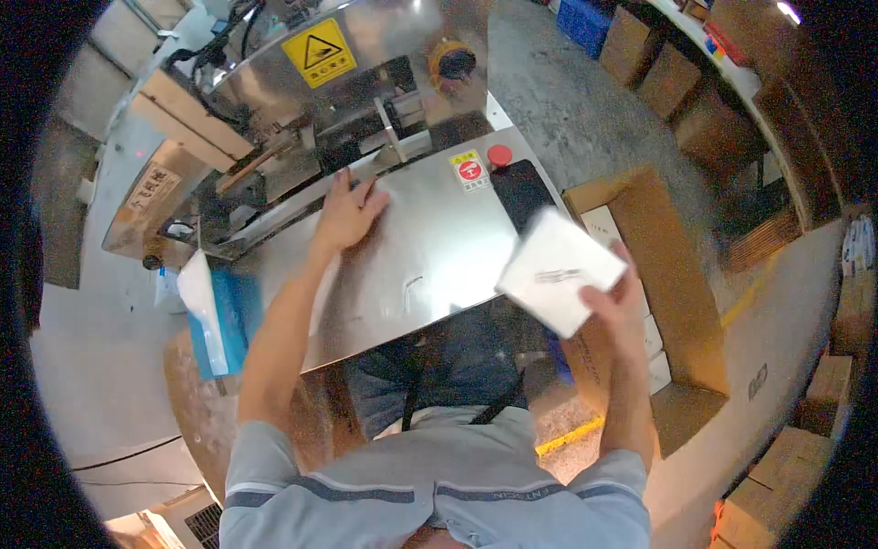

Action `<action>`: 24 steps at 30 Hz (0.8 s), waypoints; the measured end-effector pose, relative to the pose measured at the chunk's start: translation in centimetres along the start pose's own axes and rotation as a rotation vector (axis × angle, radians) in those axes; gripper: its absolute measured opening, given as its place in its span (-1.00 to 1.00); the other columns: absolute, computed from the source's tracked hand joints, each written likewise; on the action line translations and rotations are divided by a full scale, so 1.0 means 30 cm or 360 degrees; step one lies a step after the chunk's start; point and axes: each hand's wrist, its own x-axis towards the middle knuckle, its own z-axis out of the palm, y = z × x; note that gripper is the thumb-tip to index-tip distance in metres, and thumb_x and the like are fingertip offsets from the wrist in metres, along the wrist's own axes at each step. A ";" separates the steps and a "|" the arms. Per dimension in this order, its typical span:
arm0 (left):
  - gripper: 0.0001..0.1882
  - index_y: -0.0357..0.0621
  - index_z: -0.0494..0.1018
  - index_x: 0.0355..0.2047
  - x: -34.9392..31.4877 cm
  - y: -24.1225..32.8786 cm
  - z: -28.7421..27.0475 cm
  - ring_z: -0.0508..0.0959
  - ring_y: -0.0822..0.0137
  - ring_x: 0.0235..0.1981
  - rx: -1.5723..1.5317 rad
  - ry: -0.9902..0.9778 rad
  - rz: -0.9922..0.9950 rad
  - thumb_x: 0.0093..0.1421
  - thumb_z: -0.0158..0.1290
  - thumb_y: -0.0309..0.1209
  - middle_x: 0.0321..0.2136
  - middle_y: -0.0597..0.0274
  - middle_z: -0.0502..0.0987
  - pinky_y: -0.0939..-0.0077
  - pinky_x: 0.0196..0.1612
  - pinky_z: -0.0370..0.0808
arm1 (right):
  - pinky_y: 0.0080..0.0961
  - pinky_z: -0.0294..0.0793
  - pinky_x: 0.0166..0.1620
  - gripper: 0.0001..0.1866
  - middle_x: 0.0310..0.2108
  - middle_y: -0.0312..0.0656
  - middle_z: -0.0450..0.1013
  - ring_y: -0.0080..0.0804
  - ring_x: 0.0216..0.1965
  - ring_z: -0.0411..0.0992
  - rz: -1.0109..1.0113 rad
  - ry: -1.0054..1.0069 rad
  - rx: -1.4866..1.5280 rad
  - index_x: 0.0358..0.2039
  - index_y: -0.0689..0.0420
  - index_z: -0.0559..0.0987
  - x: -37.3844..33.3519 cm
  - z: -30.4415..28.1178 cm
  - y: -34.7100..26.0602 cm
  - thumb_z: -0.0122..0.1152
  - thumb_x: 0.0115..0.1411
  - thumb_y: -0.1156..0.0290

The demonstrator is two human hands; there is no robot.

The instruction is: Packaging white boxes into plastic bags using a heat-sealing machine.

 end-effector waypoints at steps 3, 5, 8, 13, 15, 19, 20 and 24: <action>-0.35 -0.16 0.52 0.09 0.137 -0.020 -0.030 0.13 -0.24 0.36 -0.0194 -0.0326 -0.0169 0.32 -0.11 0.14 0.23 -0.33 0.29 0.12 0.37 0.12 | -0.36 0.39 0.19 -0.19 0.14 -0.06 0.39 -0.26 0.12 0.42 0.0001 0.0211 0.0072 0.28 0.30 0.24 0.036 -0.226 0.046 0.38 0.06 0.35; -0.36 -0.20 0.54 0.04 0.205 -0.016 -0.054 0.47 0.06 0.12 -0.0626 -0.0668 -0.0326 0.31 -0.06 0.13 -0.03 -0.07 0.59 0.35 0.24 0.30 | -0.31 0.41 0.18 -0.30 0.13 -0.05 0.40 -0.24 0.12 0.42 0.0076 0.0317 0.0211 0.24 0.29 0.28 0.035 -0.262 0.009 0.30 0.12 0.37; -0.37 -0.26 0.54 0.01 0.246 -0.013 -0.031 0.56 0.23 -0.11 -0.0615 -0.0767 -0.0383 0.30 -0.02 0.11 -0.15 0.08 0.63 0.34 0.09 0.40 | -0.28 0.44 0.17 -0.37 0.14 -0.03 0.39 -0.23 0.13 0.43 -0.0029 0.0369 0.0309 0.22 0.29 0.30 0.093 -0.384 0.056 0.25 0.17 0.38; -0.45 -0.36 0.51 0.01 0.229 -0.041 -0.036 0.57 0.16 -0.11 -0.0481 -0.0565 -0.0317 0.35 -0.02 -0.04 -0.15 -0.04 0.62 0.32 0.00 0.44 | -0.63 0.43 -0.45 -0.50 -0.21 -0.24 0.49 -0.55 -0.35 0.46 0.0224 0.0753 0.0064 -0.01 0.18 0.48 0.312 -0.619 0.297 0.42 0.10 0.25; -0.41 -0.39 0.52 -0.04 0.208 -0.021 -0.046 0.58 0.00 -0.12 -0.0373 -0.0439 -0.0287 0.35 -0.04 0.01 -0.19 -0.14 0.61 0.26 -0.02 0.44 | -0.31 0.54 -0.16 -0.34 -0.10 -0.15 0.51 -0.33 -0.13 0.52 0.0426 0.0864 0.0106 0.07 0.23 0.43 0.359 -0.647 0.405 0.48 0.04 0.19; -0.33 -0.45 0.51 -0.19 0.199 -0.175 -0.017 0.50 0.07 -0.35 0.0009 -0.0305 -0.0558 0.35 -0.08 0.10 -0.46 -0.08 0.50 0.25 -0.16 0.39 | -0.20 0.50 -0.12 -0.31 -0.08 -0.11 0.47 -0.24 -0.15 0.48 0.0721 0.0749 0.0144 0.07 0.26 0.43 0.493 -0.656 0.610 0.48 0.03 0.15; -0.28 -0.48 0.51 -0.23 0.211 -0.150 -0.011 0.55 -0.07 -0.27 0.0026 -0.0387 -0.0537 0.37 -0.14 0.13 -0.36 -0.23 0.54 0.19 -0.13 0.41 | -0.13 0.48 -0.04 -0.25 -0.05 -0.06 0.47 -0.15 -0.11 0.47 0.0756 0.0794 0.0192 0.08 0.31 0.43 0.525 -0.697 0.698 0.51 -0.01 0.12; -0.24 -0.50 0.51 -0.21 0.206 -0.089 0.004 0.56 -0.25 -0.16 0.0107 -0.0444 -0.0485 0.38 -0.20 0.15 -0.26 -0.35 0.56 0.08 -0.06 0.42 | -0.32 0.64 -0.37 -0.56 -0.25 -0.01 0.54 -0.17 -0.34 0.56 0.0950 0.0436 0.0058 -0.08 0.31 0.53 0.628 -0.691 0.908 0.31 0.20 0.22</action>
